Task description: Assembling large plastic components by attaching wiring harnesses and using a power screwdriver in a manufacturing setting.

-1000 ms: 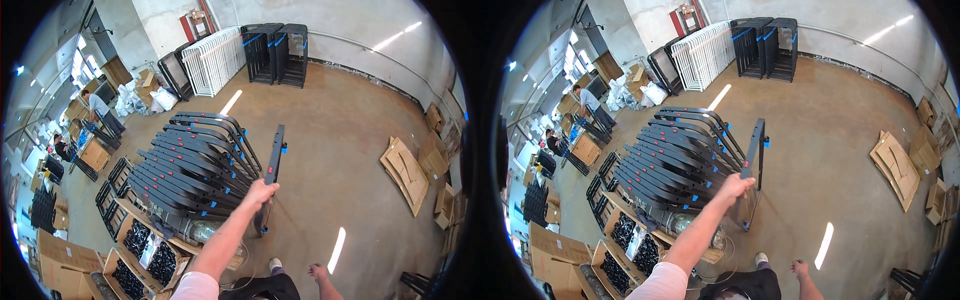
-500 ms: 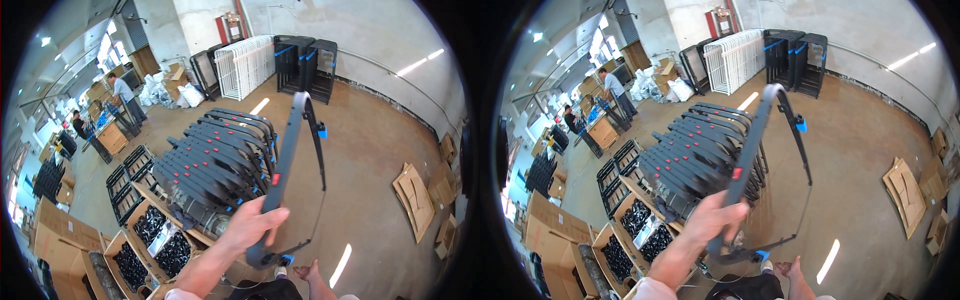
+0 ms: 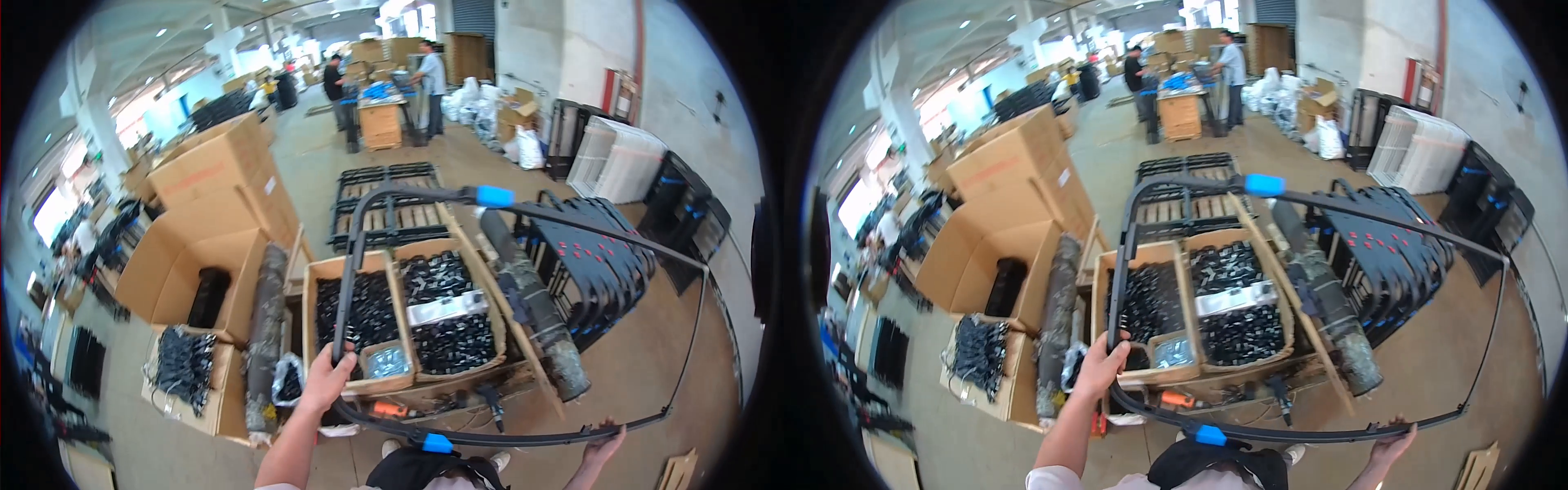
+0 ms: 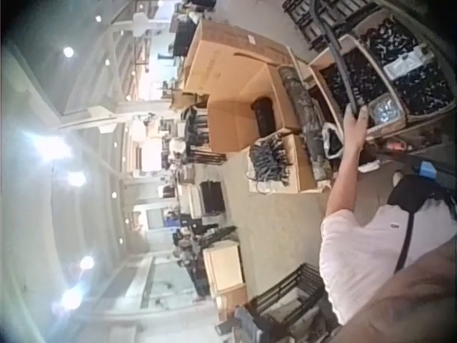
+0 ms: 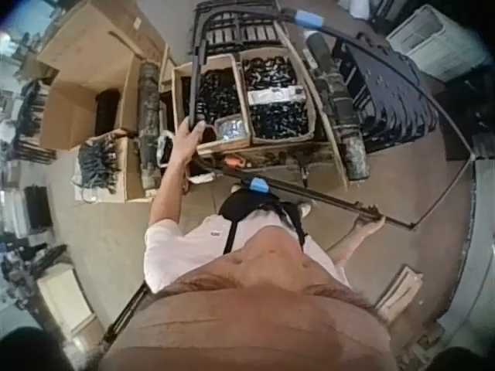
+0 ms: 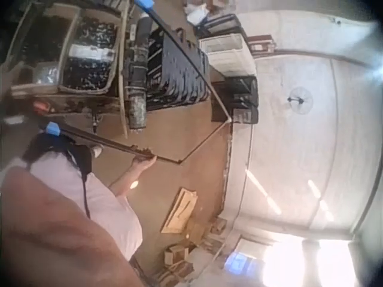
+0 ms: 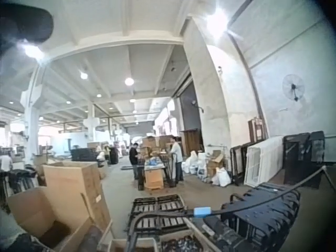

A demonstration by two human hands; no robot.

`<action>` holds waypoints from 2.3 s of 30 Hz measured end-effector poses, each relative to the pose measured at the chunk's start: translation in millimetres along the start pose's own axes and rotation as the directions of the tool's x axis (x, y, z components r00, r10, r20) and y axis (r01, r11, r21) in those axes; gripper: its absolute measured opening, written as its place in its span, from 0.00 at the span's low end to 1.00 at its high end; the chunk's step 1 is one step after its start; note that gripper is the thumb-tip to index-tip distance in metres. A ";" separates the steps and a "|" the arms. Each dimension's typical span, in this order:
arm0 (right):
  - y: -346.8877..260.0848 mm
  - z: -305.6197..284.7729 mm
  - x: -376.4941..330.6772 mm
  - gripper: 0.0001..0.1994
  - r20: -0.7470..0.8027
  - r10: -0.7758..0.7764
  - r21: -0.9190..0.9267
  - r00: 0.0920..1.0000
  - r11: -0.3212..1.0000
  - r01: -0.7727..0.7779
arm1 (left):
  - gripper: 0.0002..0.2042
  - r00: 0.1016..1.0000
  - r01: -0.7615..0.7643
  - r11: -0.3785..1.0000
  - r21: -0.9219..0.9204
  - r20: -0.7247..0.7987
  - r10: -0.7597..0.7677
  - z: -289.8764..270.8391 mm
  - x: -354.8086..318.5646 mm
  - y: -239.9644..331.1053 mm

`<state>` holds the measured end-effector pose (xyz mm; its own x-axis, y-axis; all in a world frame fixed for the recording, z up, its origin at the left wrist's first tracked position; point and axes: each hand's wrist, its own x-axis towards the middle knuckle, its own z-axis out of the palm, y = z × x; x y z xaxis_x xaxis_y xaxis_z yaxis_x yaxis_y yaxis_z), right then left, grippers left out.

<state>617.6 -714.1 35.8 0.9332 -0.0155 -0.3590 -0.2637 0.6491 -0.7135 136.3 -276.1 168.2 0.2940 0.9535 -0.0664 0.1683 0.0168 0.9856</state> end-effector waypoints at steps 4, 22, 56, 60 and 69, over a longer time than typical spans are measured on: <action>11.4 71.8 -20.5 0.16 0.051 -0.151 -0.233 0.987 0.959 0.159 | 0.18 0.877 0.201 0.974 0.107 -0.462 -0.130 -123.3 17.5 -118.6; 138.2 141.5 -55.5 0.09 0.112 0.302 -0.775 0.947 0.623 -0.107 | 0.17 0.750 0.570 0.656 0.494 -0.640 -0.170 -261.7 -5.1 -224.3; 356.9 50.4 33.1 0.13 0.386 0.555 -0.513 0.737 -0.535 0.671 | 0.09 0.772 -0.538 0.718 0.442 0.601 0.208 226.8 60.9 -63.4; 295.5 68.7 19.1 0.21 0.394 0.558 -0.645 0.731 -0.399 0.652 | 0.09 0.680 -0.547 0.773 0.320 0.709 0.187 257.0 67.8 -55.3; 83.4 31.3 -34.0 0.22 0.103 0.750 -0.725 0.653 -0.392 0.566 | 0.11 0.699 -0.129 0.985 0.115 0.715 0.008 337.3 77.9 -58.7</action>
<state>571.5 -635.7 7.4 0.4369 0.5555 -0.7075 0.4543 -0.8151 -0.3594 466.7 -304.3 52.7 0.8798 0.4510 -0.1501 0.2364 -0.1412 0.9613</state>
